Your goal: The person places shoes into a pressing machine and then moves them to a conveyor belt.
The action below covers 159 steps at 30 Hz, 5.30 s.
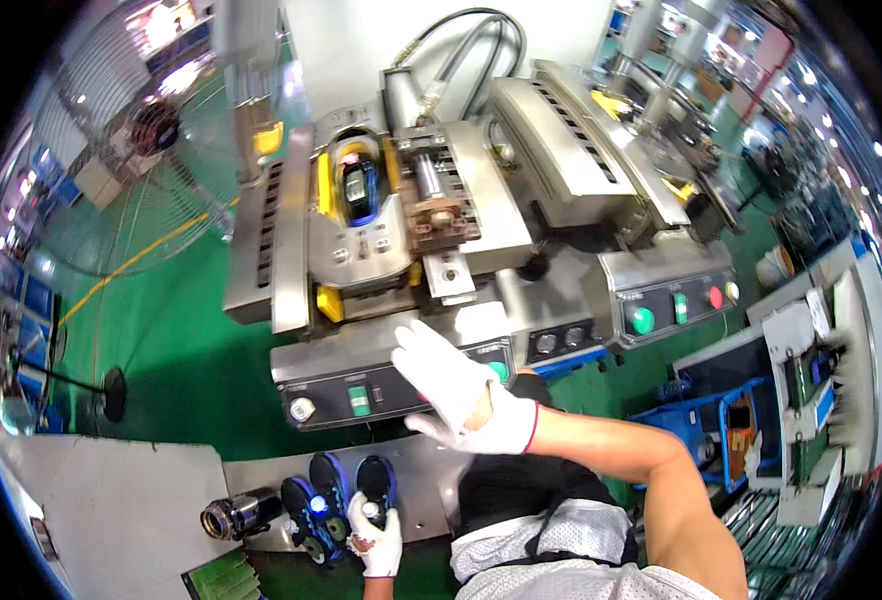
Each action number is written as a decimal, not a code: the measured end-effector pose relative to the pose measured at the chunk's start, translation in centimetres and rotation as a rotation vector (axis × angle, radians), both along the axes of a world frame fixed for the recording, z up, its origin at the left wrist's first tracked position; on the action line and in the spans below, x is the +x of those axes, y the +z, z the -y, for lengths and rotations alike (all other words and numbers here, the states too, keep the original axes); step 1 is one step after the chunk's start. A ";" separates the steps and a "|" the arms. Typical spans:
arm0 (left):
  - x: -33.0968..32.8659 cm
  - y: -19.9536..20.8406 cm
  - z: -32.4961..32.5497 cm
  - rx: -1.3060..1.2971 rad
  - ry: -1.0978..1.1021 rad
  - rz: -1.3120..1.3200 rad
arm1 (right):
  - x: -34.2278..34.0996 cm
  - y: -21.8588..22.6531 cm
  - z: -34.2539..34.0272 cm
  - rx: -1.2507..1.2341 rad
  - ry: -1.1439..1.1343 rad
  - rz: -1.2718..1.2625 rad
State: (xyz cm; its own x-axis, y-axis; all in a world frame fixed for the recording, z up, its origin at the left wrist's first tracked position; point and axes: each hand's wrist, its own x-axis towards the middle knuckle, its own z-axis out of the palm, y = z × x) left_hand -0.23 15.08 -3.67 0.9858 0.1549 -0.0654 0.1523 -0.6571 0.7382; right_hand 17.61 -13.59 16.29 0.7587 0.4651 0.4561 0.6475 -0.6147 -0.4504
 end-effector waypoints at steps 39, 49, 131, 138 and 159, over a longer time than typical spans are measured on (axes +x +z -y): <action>0.7 8.4 40.3 -0.073 -1.447 0.023 | -57.2 -1.2 61.6 0.553 -2.376 0.522; 2.3 5.6 34.0 -0.014 -1.181 -0.139 | -76.7 -5.2 83.4 0.543 -2.257 -0.337; 45.4 22.1 61.2 0.301 -0.901 0.625 | -28.0 -11.0 30.0 2.038 -0.540 -0.588; 50.8 17.4 68.9 0.117 -0.802 0.383 | -30.5 -14.7 31.8 2.183 -0.724 -0.525; 13.9 17.7 34.1 -0.766 -0.809 -0.433 | -8.9 0.1 39.4 0.852 -1.114 -0.130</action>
State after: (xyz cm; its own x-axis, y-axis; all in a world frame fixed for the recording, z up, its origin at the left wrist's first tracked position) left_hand 13.67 -18.98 14.02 0.6527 -0.7248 -0.2204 0.2297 -0.0879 0.9693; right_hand 8.73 -53.02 16.36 0.5990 -0.7782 0.1887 -0.0655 -0.2825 -0.9570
